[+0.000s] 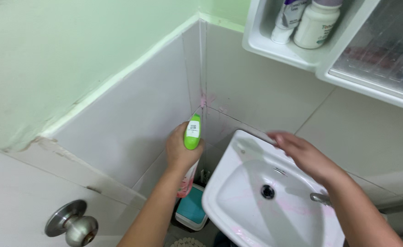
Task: The person sprays pink cleaning liquid onto a small white sink and the surrounding tiled wall, then uses a green scrubbing sponge to wipe the sink basin, faucet, and wall surfaces. The person repeatedly sprays and scrubs the same areas without rinsing.
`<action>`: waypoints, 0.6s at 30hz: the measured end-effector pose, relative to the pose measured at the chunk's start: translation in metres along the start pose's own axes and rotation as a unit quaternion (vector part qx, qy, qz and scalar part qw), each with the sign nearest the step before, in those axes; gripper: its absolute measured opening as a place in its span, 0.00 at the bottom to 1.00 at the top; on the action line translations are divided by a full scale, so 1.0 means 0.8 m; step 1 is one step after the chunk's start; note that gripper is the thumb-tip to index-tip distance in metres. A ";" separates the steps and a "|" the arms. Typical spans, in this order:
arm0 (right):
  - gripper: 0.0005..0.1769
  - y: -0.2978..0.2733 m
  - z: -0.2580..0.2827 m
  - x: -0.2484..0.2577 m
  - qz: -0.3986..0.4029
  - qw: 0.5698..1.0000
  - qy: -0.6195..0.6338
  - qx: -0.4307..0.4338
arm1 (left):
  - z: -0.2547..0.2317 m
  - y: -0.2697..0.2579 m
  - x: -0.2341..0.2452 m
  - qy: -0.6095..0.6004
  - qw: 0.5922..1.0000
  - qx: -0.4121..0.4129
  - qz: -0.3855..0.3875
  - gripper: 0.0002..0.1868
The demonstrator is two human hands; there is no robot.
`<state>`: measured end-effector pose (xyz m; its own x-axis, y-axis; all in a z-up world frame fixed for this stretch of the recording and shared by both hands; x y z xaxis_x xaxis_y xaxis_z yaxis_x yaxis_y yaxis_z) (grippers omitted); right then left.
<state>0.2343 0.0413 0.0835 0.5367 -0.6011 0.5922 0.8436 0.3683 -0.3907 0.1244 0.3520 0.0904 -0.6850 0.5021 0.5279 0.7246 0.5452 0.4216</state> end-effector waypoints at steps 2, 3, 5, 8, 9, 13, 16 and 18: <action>0.44 0.012 0.063 -0.005 0.026 0.995 0.040 0.092 | 0.005 0.001 -0.002 0.025 0.999 0.013 0.033 0.22; 0.45 0.016 0.095 -0.007 0.052 0.984 0.078 0.151 | 0.011 0.001 -0.004 0.032 0.998 0.035 0.047 0.23; 0.45 0.025 0.122 -0.003 0.048 0.981 0.101 0.159 | 0.023 -0.003 -0.007 0.045 0.993 0.079 0.077 0.23; 0.46 0.023 0.125 0.010 0.004 0.983 0.115 0.145 | 0.035 -0.008 -0.010 0.036 0.986 0.126 0.107 0.22; 0.46 0.022 0.119 0.017 -0.017 0.984 0.116 0.135 | 0.033 -0.005 -0.012 0.041 0.986 0.116 0.108 0.21; 0.45 0.004 0.084 0.054 -0.020 0.973 0.182 0.139 | 0.000 0.011 -0.026 -0.001 0.994 0.048 0.102 0.25; 0.45 -0.018 0.036 0.075 -0.057 0.977 0.187 0.089 | -0.040 0.017 -0.054 -0.027 0.984 -0.014 0.176 0.27; 0.46 -0.033 0.005 0.087 -0.059 0.975 0.200 0.074 | -0.074 0.010 -0.086 -0.034 0.967 -0.064 0.243 0.27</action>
<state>0.2493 -0.0075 0.1376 0.4106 -0.8633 0.2936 0.9085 0.3597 -0.2129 0.1813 0.2822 0.1010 -0.2607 0.7242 0.6384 0.9629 0.1473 0.2261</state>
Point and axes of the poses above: each hand's wrist, its own y-axis towards the middle knuckle, its own x-axis out of the back of the hand, z = x × y, the point moved 9 cm from there along y, towards the middle knuckle, and after that the axes turned 1 degree about y, right-handed, at the moved point
